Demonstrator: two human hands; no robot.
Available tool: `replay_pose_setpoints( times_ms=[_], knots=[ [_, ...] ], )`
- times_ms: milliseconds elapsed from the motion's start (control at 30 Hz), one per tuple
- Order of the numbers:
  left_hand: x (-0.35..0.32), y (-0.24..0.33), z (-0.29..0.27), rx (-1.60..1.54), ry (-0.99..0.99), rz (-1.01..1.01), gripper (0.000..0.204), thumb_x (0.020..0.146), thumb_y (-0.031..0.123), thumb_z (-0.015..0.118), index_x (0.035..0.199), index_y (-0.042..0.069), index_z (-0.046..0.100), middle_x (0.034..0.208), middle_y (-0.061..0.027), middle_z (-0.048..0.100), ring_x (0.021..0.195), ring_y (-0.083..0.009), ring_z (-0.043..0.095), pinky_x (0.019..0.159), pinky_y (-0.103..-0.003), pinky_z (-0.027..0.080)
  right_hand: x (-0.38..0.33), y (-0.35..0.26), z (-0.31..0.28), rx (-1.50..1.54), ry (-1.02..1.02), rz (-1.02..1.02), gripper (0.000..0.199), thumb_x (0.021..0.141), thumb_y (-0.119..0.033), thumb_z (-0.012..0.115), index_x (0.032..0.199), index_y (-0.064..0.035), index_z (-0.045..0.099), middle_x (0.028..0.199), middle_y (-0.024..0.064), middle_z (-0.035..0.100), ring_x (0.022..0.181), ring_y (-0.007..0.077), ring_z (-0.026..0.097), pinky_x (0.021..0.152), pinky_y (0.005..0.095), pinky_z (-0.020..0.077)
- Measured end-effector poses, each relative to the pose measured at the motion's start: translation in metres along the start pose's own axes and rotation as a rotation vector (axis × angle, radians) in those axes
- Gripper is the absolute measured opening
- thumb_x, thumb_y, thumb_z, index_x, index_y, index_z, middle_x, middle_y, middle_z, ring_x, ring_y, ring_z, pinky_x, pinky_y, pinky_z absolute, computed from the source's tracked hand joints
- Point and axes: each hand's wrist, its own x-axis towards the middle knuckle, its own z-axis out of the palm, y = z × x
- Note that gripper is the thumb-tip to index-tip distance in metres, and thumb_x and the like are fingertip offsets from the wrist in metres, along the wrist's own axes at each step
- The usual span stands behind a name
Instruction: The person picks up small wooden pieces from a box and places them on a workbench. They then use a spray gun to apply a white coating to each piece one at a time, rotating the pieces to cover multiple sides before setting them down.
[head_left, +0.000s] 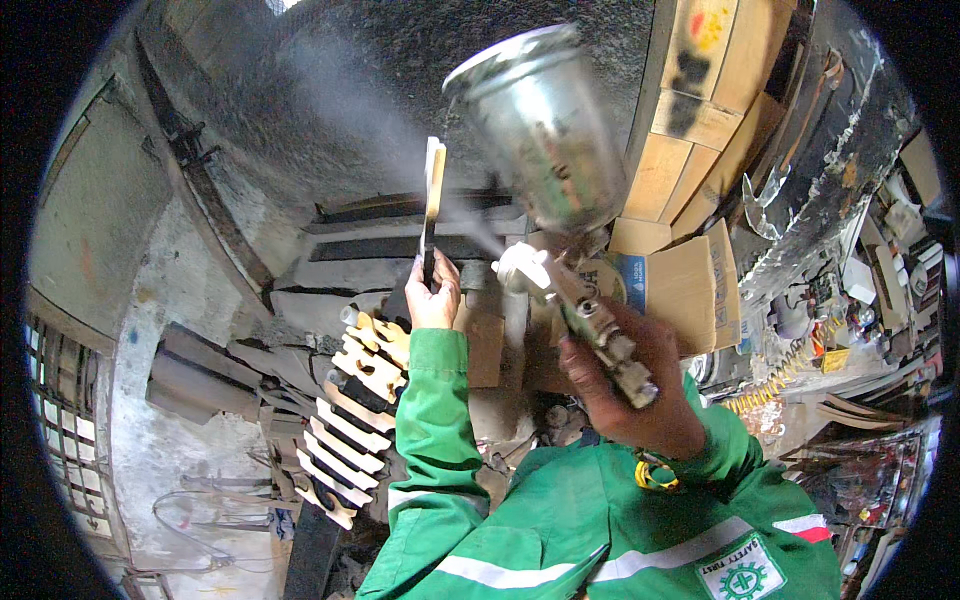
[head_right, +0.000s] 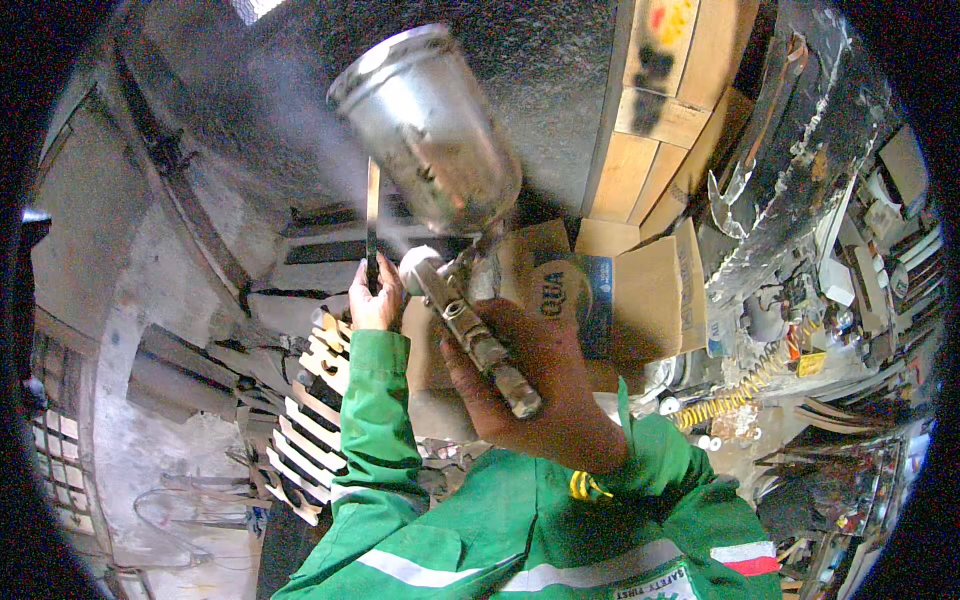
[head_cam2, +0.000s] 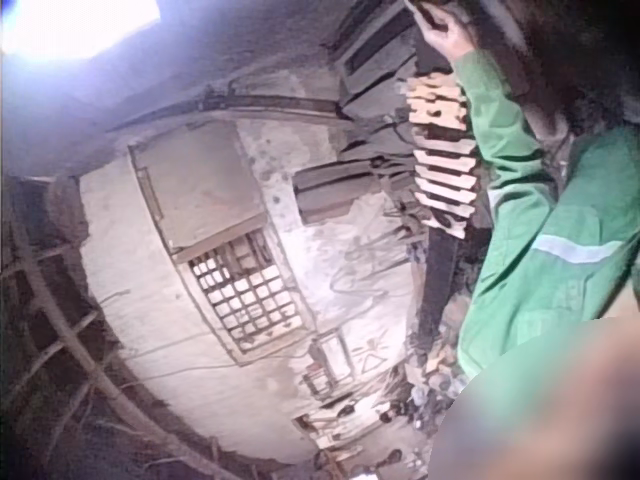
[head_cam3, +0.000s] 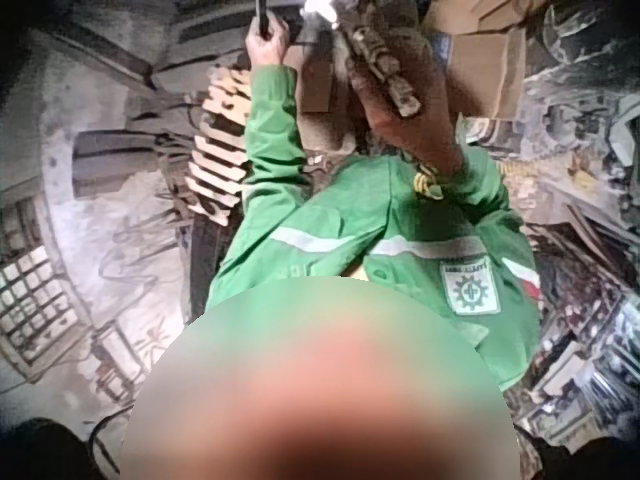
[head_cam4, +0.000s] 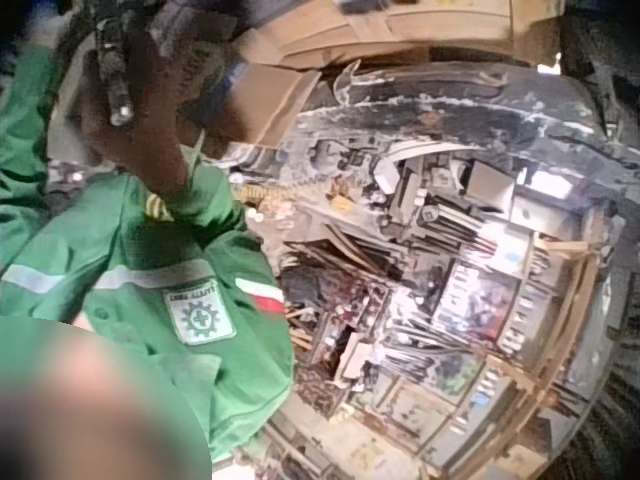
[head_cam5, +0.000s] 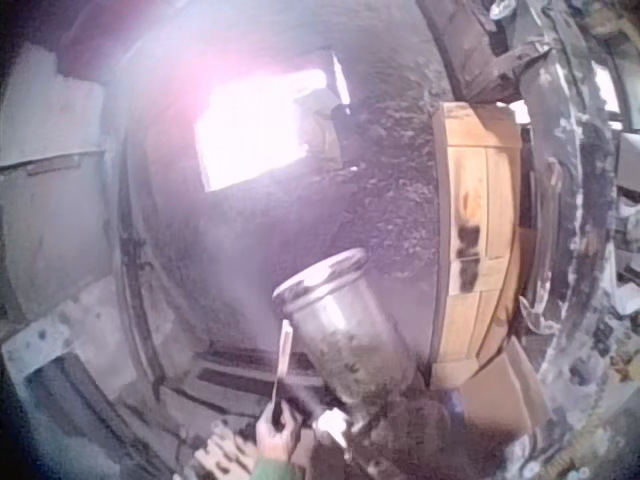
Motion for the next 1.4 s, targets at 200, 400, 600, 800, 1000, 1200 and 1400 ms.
replay_pose_setpoints(
  times_ms=[200, 400, 600, 800, 1000, 1200, 1400],
  knots=[
    [-0.006, -0.001, 0.000, 0.012, 0.000, -0.019, 0.017, 0.080, 0.007, 0.064, 0.087, -0.007, 0.058, 0.083, -0.0136, 0.060, 0.079, -0.0188, 0.062, 0.068, -0.022, 0.054, 0.002, -0.002, 0.008, -0.008, 0.012, -0.048, 0.015, 0.079, -0.010, 0.062, 0.091, -0.0017, 0.059, 0.076, 0.0128, 0.062, 0.068, 0.0268, 0.062, 0.061, 0.0344, 0.0483],
    [-0.027, 0.016, -0.018, -0.052, 0.002, 0.074, 0.013, 0.074, 0.001, 0.067, 0.081, -0.006, 0.059, 0.082, -0.0167, 0.059, 0.077, -0.0237, 0.060, 0.075, -0.033, 0.057, 0.002, 0.020, 0.002, -0.057, 0.124, 0.028, 0.020, 0.080, -0.011, 0.064, 0.097, -0.0035, 0.057, 0.077, 0.0109, 0.062, 0.068, 0.0221, 0.061, 0.062, 0.0326, 0.0477],
    [-0.114, 0.055, -0.087, 0.355, -0.267, 0.544, 0.010, 0.082, 0.004, 0.061, 0.088, -0.003, 0.057, 0.081, -0.0122, 0.059, 0.076, -0.0213, 0.059, 0.070, -0.030, 0.058, -0.027, 0.066, -0.038, -0.155, -0.078, -0.064, 0.026, 0.087, -0.015, 0.056, 0.109, -0.0012, 0.052, 0.094, 0.0103, 0.060, 0.085, 0.0194, 0.058, 0.074, 0.0323, 0.0470],
    [-0.281, 0.094, -0.283, 0.115, 0.085, 1.861, 0.014, 0.083, 0.008, 0.063, 0.095, 0.004, 0.059, 0.093, -0.0057, 0.062, 0.086, -0.0167, 0.059, 0.079, -0.035, 0.055, -0.024, 0.116, -0.043, 0.255, -0.195, 0.221, 0.028, 0.088, -0.018, 0.055, 0.111, -0.0012, 0.052, 0.095, 0.0101, 0.059, 0.086, 0.0194, 0.058, 0.075, 0.0322, 0.0469],
    [-0.488, 0.005, -0.475, -0.108, 0.923, 2.570, 0.025, 0.077, 0.020, 0.072, 0.087, -0.002, 0.065, 0.086, -0.0067, 0.063, 0.069, -0.0158, 0.057, 0.061, -0.029, 0.048, -0.010, 0.131, -0.028, 0.450, -0.226, 0.309, 0.031, 0.089, -0.020, 0.053, 0.113, -0.0011, 0.051, 0.096, 0.0099, 0.059, 0.086, 0.0194, 0.057, 0.075, 0.0322, 0.0468],
    [-0.535, -0.105, -0.549, -0.509, 1.615, 2.727, 0.035, 0.073, 0.020, 0.076, 0.086, -0.009, 0.062, 0.078, -0.0100, 0.064, 0.068, -0.0170, 0.057, 0.067, -0.030, 0.048, -0.009, 0.124, -0.012, 0.527, -0.244, 0.365, 0.033, 0.090, -0.022, 0.052, 0.115, -0.0011, 0.050, 0.097, 0.0097, 0.059, 0.087, 0.0194, 0.057, 0.076, 0.0321, 0.0468],
    [-0.562, -0.063, -0.534, 0.415, 1.731, 2.585, 0.024, 0.078, 0.010, 0.068, 0.091, -0.009, 0.061, 0.086, -0.0098, 0.065, 0.078, -0.0152, 0.058, 0.074, -0.027, 0.046, -0.018, 0.097, 0.008, 0.554, -0.225, 0.424, 0.035, 0.090, -0.024, 0.050, 0.117, -0.0011, 0.050, 0.098, 0.0095, 0.059, 0.087, 0.0194, 0.057, 0.077, 0.0320, 0.0467]
  ],
)
